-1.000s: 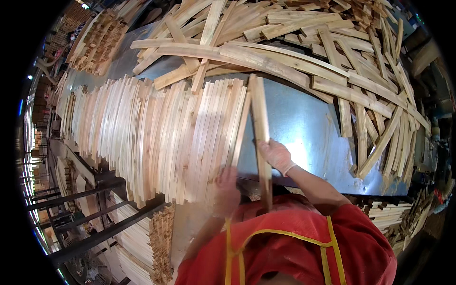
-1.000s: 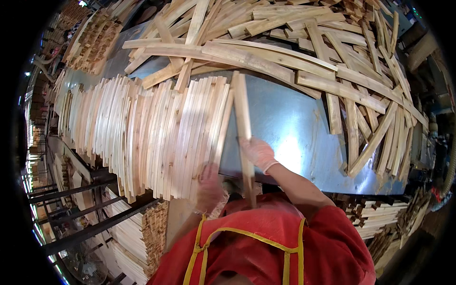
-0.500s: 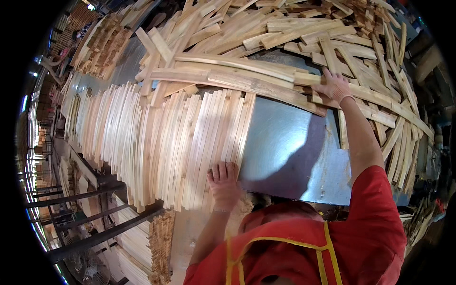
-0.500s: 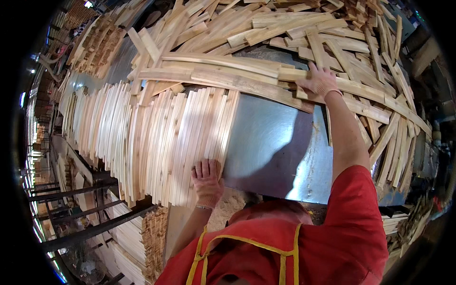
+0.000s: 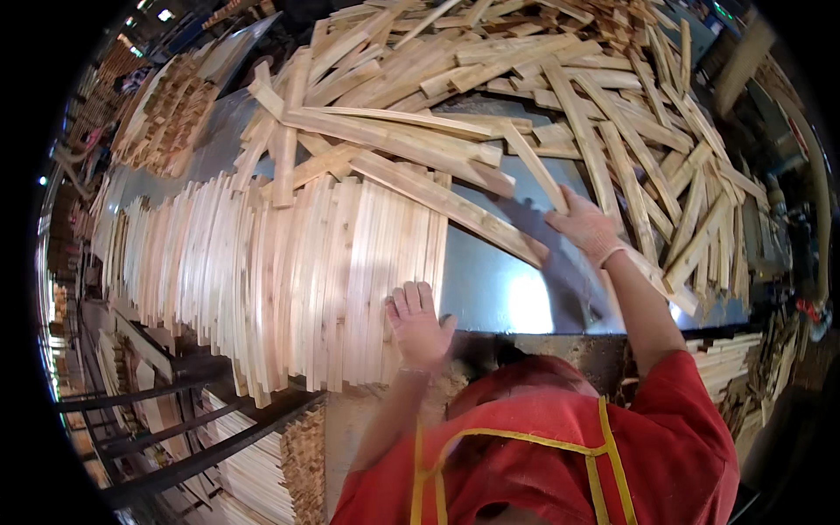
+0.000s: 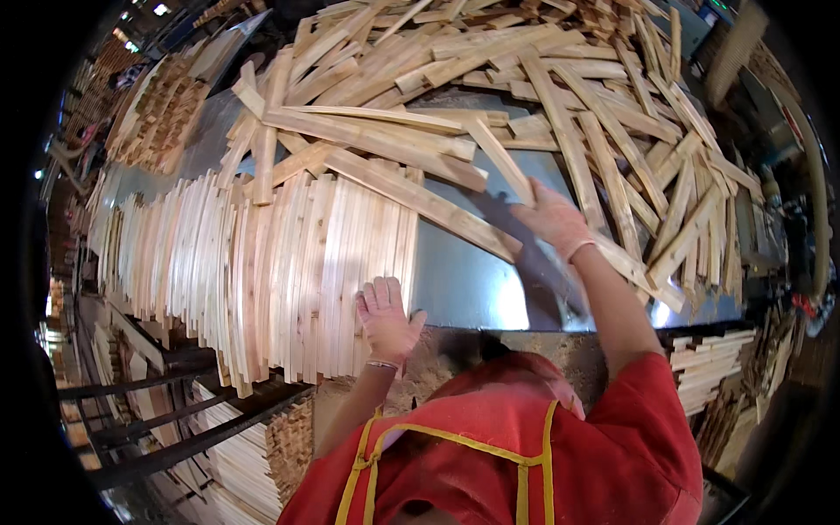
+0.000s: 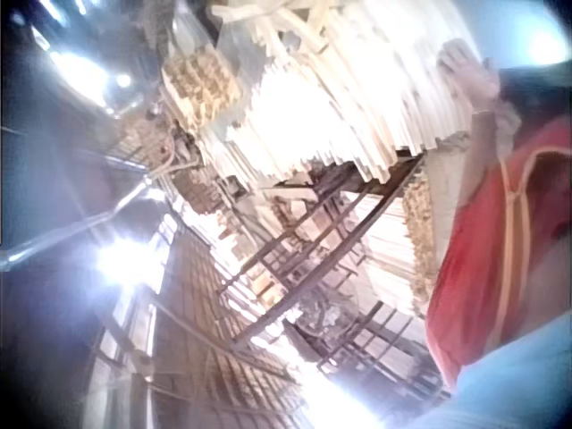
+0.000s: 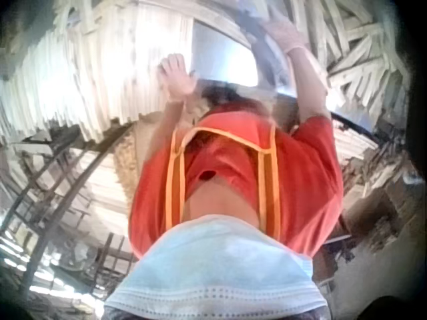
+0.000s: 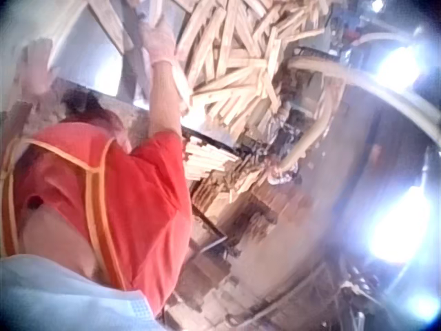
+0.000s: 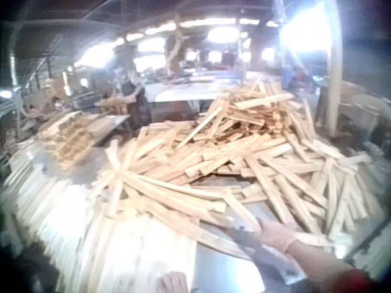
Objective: The person picks up thin wooden planks from a disorganized pile on a metal table and arranges them into a neat, vertical stack. The person handles the planks one by one, aligning them carefully to form a uniform pile.
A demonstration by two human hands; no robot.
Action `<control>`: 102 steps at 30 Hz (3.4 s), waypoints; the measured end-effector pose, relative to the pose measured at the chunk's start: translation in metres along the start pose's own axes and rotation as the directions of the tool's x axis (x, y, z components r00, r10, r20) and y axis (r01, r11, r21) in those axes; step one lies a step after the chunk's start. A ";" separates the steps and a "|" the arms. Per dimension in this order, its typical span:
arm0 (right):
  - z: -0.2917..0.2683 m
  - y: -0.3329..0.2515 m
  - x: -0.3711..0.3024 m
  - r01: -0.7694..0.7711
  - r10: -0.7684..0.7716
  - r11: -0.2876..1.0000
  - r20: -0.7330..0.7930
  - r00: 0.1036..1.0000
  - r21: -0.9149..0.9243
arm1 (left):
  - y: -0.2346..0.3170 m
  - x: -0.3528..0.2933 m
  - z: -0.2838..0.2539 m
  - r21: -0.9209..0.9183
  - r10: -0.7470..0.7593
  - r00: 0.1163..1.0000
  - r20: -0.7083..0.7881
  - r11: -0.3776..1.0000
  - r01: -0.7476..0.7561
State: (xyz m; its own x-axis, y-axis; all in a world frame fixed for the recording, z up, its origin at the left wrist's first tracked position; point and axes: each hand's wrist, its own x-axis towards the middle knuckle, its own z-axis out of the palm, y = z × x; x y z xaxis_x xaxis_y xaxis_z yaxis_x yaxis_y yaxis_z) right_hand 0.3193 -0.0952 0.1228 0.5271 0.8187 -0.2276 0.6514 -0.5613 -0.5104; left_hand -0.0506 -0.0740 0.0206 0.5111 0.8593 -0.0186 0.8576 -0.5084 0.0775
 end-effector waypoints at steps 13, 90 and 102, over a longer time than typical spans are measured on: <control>0.125 -0.018 -0.003 0.423 -0.552 0.824 -0.361 0.752 -0.378 | 0.011 0.004 0.012 -0.113 -0.055 0.998 0.004 0.992 0.055; 0.030 0.112 -0.100 -0.282 -0.054 0.534 0.365 0.929 0.797 | 0.053 0.022 -0.002 0.069 0.123 0.992 0.033 0.990 -0.125; 0.083 0.047 -0.003 0.227 -0.347 0.933 0.526 0.776 0.280 | 0.098 0.049 -0.008 0.050 0.095 0.991 0.090 0.994 -0.100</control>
State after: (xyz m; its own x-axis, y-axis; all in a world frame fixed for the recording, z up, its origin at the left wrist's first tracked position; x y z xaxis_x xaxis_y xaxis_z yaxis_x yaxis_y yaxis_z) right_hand 0.3031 -0.1139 0.0300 -0.1043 0.8940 -0.4358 0.5744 -0.3036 -0.7602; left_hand 0.0578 -0.0814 0.0353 0.5937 0.7984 -0.1009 0.8039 -0.5941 0.0290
